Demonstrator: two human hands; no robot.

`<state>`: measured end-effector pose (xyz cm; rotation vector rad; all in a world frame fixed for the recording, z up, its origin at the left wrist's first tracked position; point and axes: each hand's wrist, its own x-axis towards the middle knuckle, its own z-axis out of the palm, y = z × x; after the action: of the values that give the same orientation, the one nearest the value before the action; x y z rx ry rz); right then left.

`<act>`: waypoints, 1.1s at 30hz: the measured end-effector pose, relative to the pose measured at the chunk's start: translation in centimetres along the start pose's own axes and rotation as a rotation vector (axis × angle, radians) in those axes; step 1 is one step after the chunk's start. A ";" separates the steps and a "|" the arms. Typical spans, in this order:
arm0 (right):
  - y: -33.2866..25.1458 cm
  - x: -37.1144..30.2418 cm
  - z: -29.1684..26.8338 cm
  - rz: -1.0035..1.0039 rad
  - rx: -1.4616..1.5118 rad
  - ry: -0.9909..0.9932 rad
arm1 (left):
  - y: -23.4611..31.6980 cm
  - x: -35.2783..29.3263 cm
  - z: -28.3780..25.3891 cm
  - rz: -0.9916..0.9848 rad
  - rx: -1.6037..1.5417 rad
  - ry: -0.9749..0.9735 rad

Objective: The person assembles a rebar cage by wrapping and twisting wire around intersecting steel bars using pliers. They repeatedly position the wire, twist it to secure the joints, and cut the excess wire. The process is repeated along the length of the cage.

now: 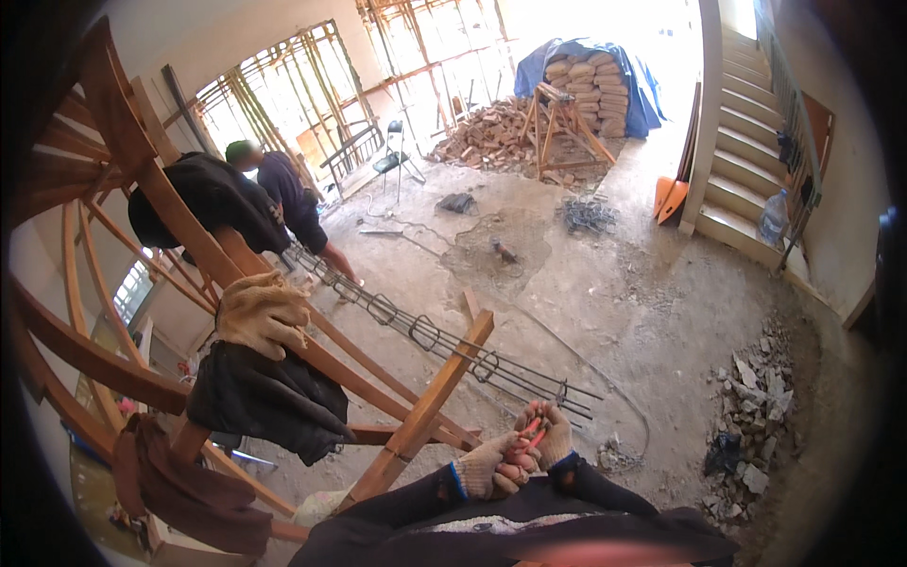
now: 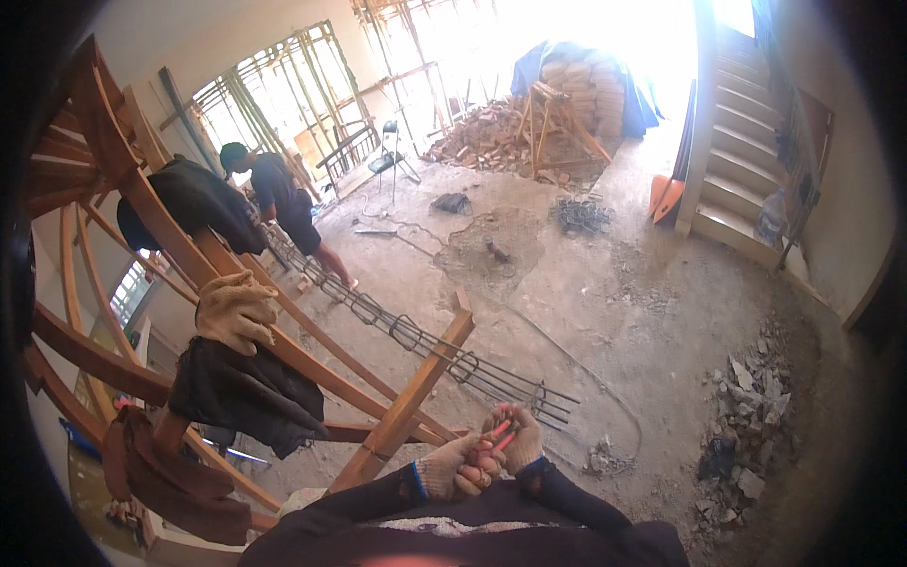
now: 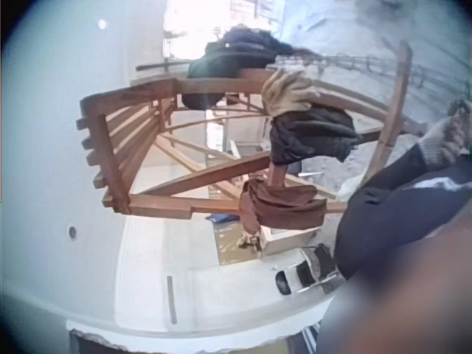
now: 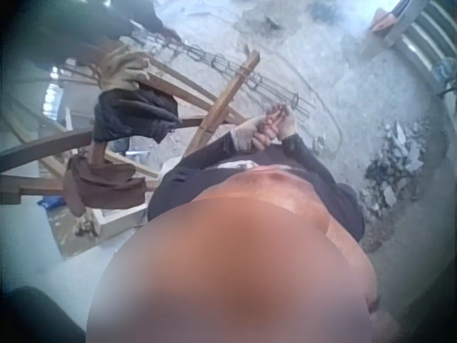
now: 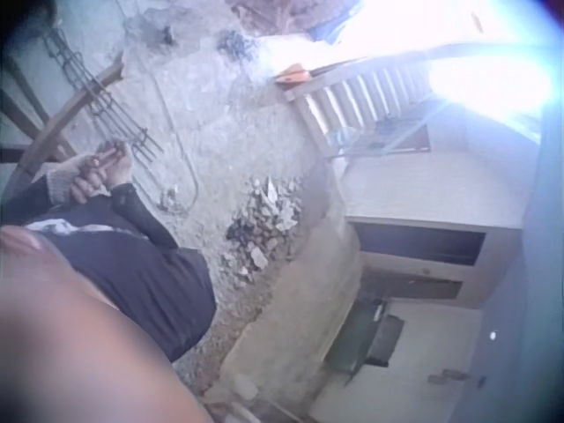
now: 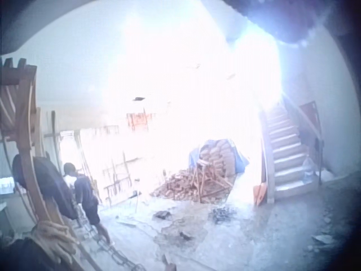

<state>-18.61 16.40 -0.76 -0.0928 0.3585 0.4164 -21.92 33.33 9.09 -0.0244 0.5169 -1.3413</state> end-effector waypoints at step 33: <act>2.0 2.3 1.2 0.080 0.341 0.069 | 6.1 -1.9 6.9 -0.073 1.081 1.004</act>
<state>-17.08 19.25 -0.45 0.2406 0.4981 0.4268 -13.99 34.72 13.97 1.5842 0.5391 -1.4969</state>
